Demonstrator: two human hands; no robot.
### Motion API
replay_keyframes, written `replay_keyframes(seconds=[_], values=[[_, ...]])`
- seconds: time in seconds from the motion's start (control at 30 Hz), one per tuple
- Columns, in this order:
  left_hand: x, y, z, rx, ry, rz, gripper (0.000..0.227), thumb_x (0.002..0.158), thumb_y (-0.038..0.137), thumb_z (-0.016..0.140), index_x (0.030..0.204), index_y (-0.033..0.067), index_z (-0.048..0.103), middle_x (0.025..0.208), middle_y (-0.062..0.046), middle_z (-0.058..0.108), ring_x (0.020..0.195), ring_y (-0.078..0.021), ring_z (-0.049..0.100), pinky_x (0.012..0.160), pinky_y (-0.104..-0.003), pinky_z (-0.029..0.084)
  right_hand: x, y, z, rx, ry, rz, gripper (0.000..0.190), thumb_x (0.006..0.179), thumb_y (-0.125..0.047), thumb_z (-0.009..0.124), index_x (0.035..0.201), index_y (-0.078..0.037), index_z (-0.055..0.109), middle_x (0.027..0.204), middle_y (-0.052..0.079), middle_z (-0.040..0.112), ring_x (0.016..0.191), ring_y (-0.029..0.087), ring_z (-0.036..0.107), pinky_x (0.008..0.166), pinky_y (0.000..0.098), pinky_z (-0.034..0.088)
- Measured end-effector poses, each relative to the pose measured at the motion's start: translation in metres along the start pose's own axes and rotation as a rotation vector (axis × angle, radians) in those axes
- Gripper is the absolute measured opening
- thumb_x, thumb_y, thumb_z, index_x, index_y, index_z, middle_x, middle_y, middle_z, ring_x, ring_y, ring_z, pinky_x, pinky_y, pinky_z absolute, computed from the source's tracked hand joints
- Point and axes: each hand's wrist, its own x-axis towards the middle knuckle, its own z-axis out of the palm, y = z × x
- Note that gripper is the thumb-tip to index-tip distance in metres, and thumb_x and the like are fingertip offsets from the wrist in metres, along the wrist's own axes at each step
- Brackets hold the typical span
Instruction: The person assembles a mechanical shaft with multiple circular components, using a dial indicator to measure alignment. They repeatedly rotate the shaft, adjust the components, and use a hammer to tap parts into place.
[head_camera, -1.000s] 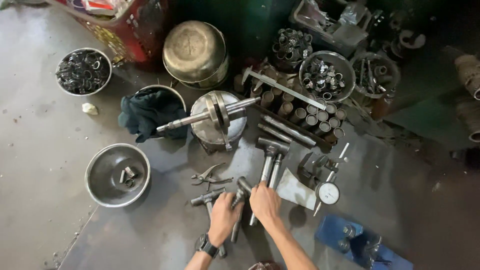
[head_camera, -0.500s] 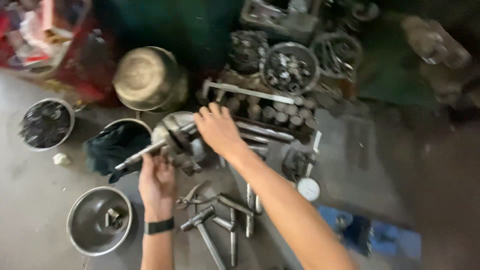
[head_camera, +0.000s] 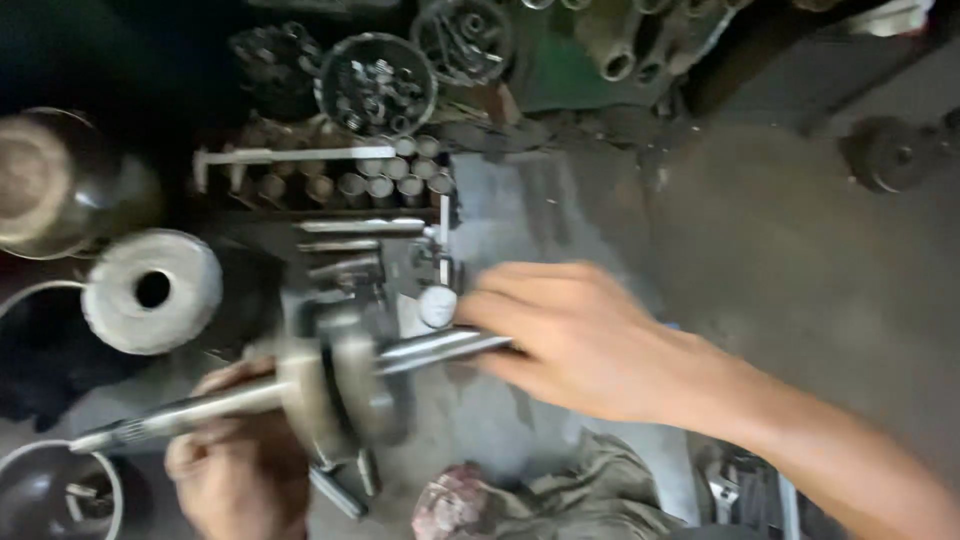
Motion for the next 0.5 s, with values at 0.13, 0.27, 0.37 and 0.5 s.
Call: replay_keyframes(seconds=[0.13, 0.27, 0.37, 0.5], values=[[-0.05, -0.055, 0.05, 0.148, -0.098, -0.184, 0.019, 0.093, -0.006, 0.059, 0.11, -0.0117, 0.068, 0.091, -0.014, 0.067, 0.073, -0.0194, 0.058, 0.065, -0.033, 0.047, -0.091, 0.015, -0.025, 0.017, 0.039, 0.191, 0.035, 0.077, -0.015, 0.08, 0.108, -0.002, 0.071, 0.083, 0.01, 0.064, 0.069, 0.029, 0.066, 0.059, 0.0407, 0.05], [-0.079, -0.122, 0.067, -0.093, -0.317, -0.272, 0.023, 0.096, -0.002, 0.062, 0.116, -0.0116, 0.068, 0.089, -0.015, 0.072, 0.077, -0.0212, 0.069, 0.073, -0.035, 0.058, -0.159, 0.052, 0.01, 0.03, 0.059, 0.404, 0.034, 0.076, -0.013, 0.08, 0.107, 0.001, 0.072, 0.084, 0.013, 0.068, 0.064, 0.028, 0.066, 0.058, 0.0398, 0.05], [-0.093, -0.163, 0.058, -0.05, -0.339, -0.301, 0.023, 0.098, 0.002, 0.066, 0.116, -0.0113, 0.069, 0.091, -0.015, 0.072, 0.078, -0.0201, 0.068, 0.075, -0.034, 0.057, -0.187, 0.073, 0.043, 0.057, 0.135, 0.455, 0.031, 0.078, -0.011, 0.078, 0.105, 0.002, 0.072, 0.087, 0.014, 0.069, 0.073, 0.03, 0.067, 0.064, 0.0382, 0.052], [-0.105, -0.195, 0.046, -0.085, -0.255, -0.351, 0.022, 0.097, 0.004, 0.067, 0.115, -0.009, 0.068, 0.096, -0.011, 0.07, 0.078, -0.0189, 0.066, 0.072, -0.034, 0.055, -0.201, 0.088, 0.078, 0.188, 0.14, 0.606, 0.033, 0.078, -0.009, 0.078, 0.108, 0.002, 0.071, 0.085, 0.013, 0.067, 0.069, 0.026, 0.063, 0.063, 0.0365, 0.051]])
